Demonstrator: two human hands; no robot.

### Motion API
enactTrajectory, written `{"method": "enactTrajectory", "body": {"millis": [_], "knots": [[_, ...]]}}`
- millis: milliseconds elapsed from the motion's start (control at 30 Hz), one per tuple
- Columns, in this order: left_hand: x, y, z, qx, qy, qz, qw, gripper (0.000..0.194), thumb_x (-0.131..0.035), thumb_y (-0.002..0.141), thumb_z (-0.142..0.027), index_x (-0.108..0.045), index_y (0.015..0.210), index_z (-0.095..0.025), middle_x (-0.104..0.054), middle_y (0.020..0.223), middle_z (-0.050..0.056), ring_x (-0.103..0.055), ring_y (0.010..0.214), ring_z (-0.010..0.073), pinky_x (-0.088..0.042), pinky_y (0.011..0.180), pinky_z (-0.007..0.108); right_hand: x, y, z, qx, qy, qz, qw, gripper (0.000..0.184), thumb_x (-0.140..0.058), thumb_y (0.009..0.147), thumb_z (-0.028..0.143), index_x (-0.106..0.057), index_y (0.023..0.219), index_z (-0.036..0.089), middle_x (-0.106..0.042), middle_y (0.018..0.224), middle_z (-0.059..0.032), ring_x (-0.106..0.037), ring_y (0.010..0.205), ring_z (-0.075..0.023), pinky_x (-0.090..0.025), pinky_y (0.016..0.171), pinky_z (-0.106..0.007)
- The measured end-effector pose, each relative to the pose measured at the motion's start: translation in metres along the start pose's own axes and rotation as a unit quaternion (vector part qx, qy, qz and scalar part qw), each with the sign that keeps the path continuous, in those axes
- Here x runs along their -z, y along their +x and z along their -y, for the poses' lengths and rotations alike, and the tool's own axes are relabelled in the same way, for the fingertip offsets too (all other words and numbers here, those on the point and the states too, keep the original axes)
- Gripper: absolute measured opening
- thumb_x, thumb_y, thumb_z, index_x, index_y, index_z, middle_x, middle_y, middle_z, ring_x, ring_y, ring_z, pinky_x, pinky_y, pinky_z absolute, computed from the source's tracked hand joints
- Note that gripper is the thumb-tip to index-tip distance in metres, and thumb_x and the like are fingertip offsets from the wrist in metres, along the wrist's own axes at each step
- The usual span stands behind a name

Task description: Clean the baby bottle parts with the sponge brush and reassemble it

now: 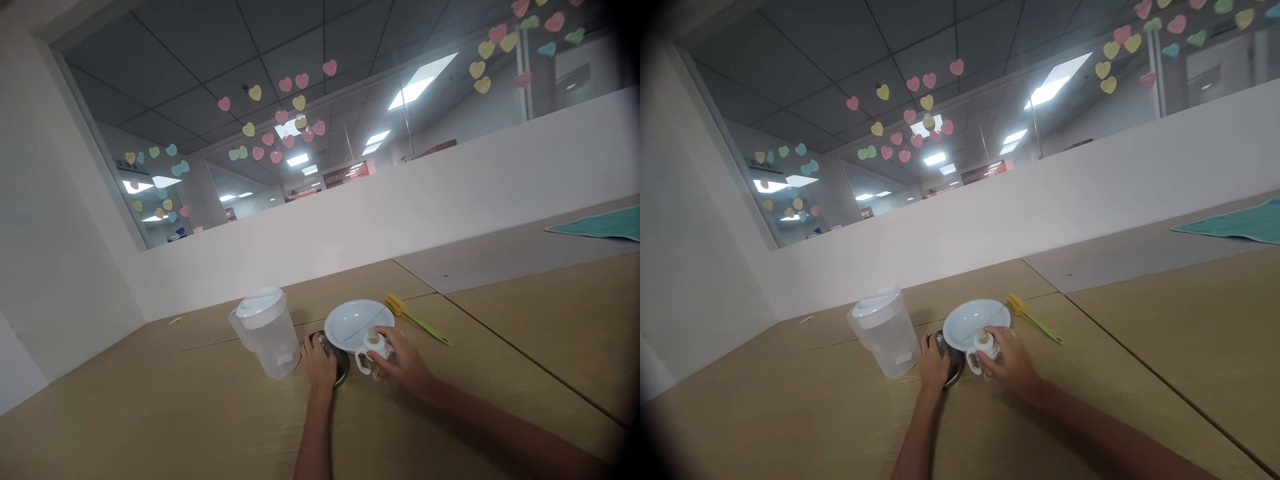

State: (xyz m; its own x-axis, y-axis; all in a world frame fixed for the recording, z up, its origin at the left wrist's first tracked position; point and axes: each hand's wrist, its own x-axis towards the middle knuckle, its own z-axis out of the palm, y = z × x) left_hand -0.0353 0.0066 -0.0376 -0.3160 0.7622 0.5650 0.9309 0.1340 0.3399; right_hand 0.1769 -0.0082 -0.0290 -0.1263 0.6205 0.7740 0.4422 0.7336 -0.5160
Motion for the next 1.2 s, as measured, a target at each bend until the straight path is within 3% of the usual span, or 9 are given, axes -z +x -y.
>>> {"method": "enactTrajectory", "body": {"millis": [167, 267, 367, 467, 600, 700, 900, 1033, 1200], "knots": [[0.011, -0.001, -0.006, 0.065, 0.016, 0.012, 0.998, 0.038, -0.051, 0.078, -0.018, -0.049, 0.116, -0.013, -0.058, 0.112, 0.016, -0.053, 0.109, 0.029, -0.039, 0.09, 0.043, -0.001, 0.0, -0.001, -0.02, 0.004, 0.003, 1.0, 0.036, -0.056, 0.079, 0.044, -0.057, 0.103, 0.018, -0.064, 0.101, -0.01, -0.058, 0.094, -0.0252, -0.047, 0.081, -0.038], [0.021, 0.002, -0.011, 0.089, -0.014, -0.08, 0.993, 0.044, -0.048, 0.083, -0.026, -0.041, 0.124, -0.009, -0.056, 0.116, 0.02, -0.049, 0.115, 0.0323, -0.037, 0.092, 0.047, -0.001, 0.0, 0.0, -0.031, 0.003, 0.012, 0.999, 0.036, -0.056, 0.079, 0.044, -0.056, 0.103, 0.018, -0.063, 0.101, -0.0102, -0.058, 0.094, -0.0256, -0.046, 0.081, -0.039], [0.03, 0.001, -0.019, 0.01, -0.111, -0.201, 0.973, 0.049, -0.043, 0.088, -0.032, -0.033, 0.131, -0.01, -0.049, 0.126, 0.02, -0.043, 0.121, 0.0303, -0.035, 0.097, 0.047, -0.002, 0.0, 0.0, -0.037, 0.004, 0.019, 0.999, 0.034, -0.056, 0.079, 0.042, -0.054, 0.103, 0.018, -0.063, 0.1, -0.0097, -0.058, 0.093, -0.0252, -0.046, 0.081, -0.038], [0.032, -0.008, -0.031, -0.097, -0.216, -0.259, 0.937, 0.05, -0.046, 0.089, -0.032, -0.03, 0.132, -0.013, -0.046, 0.129, 0.018, -0.043, 0.122, 0.0269, -0.037, 0.098, 0.044, -0.003, -0.001, -0.001, -0.041, 0.009, 0.014, 0.999, 0.035, -0.057, 0.078, 0.042, -0.053, 0.104, 0.018, -0.062, 0.102, -0.0094, -0.058, 0.094, -0.025, -0.046, 0.082, -0.038], [0.027, -0.024, -0.046, -0.248, -0.283, -0.253, 0.891, 0.051, -0.052, 0.086, -0.024, -0.03, 0.13, -0.017, -0.043, 0.131, 0.017, -0.043, 0.123, 0.025, -0.04, 0.098, 0.043, 0.001, -0.002, -0.001, -0.039, 0.021, 0.007, 0.999, 0.037, -0.057, 0.078, 0.045, -0.053, 0.104, 0.018, -0.062, 0.102, -0.01, -0.058, 0.096, -0.0256, -0.047, 0.084, -0.039], [0.022, -0.033, -0.052, -0.317, -0.276, -0.246, 0.874, 0.049, -0.054, 0.084, -0.02, -0.032, 0.128, -0.018, -0.042, 0.132, 0.017, -0.042, 0.125, 0.0254, -0.041, 0.098, 0.044, 0.004, -0.002, 0.002, -0.015, 0.043, -0.001, 0.999, 0.037, -0.049, 0.084, 0.044, -0.05, 0.11, 0.019, -0.06, 0.107, -0.0104, -0.057, 0.101, -0.025, -0.046, 0.086, -0.038], [0.022, -0.036, -0.054, -0.329, -0.223, -0.218, 0.891, 0.045, -0.047, 0.09, -0.024, -0.033, 0.132, -0.017, -0.043, 0.132, 0.018, -0.043, 0.125, 0.0245, -0.044, 0.098, 0.043, 0.005, -0.002, 0.004, 0.018, 0.065, -0.077, 0.995, 0.017, -0.039, 0.091, 0.033, -0.052, 0.089, 0.022, -0.062, 0.097, -0.0076, -0.058, 0.096, -0.022, -0.042, 0.095, -0.043], [0.023, -0.037, -0.054, -0.321, -0.213, -0.18, 0.905, 0.049, -0.042, 0.092, -0.026, -0.028, 0.138, -0.017, -0.044, 0.133, 0.018, -0.043, 0.126, 0.023, -0.045, 0.098, 0.039, 0.007, -0.001, 0.004, 0.05, 0.047, -0.096, 0.993, 0.017, -0.042, 0.09, 0.031, -0.056, 0.083, 0.024, -0.064, 0.08, -0.0032, -0.06, 0.086, -0.0215, -0.037, 0.099, -0.049], [0.022, -0.038, -0.055, -0.34, -0.21, -0.172, 0.9, 0.052, -0.042, 0.092, -0.027, -0.025, 0.14, -0.016, -0.047, 0.132, 0.017, -0.041, 0.128, 0.023, -0.045, 0.098, 0.038, 0.009, 0.0, 0.002, 0.071, 0.046, -0.126, 0.988, 0.023, -0.038, 0.092, 0.027, -0.06, 0.088, 0.023, -0.067, 0.082, -0.005, -0.061, 0.087, -0.022, -0.042, 0.095, -0.048]]}}
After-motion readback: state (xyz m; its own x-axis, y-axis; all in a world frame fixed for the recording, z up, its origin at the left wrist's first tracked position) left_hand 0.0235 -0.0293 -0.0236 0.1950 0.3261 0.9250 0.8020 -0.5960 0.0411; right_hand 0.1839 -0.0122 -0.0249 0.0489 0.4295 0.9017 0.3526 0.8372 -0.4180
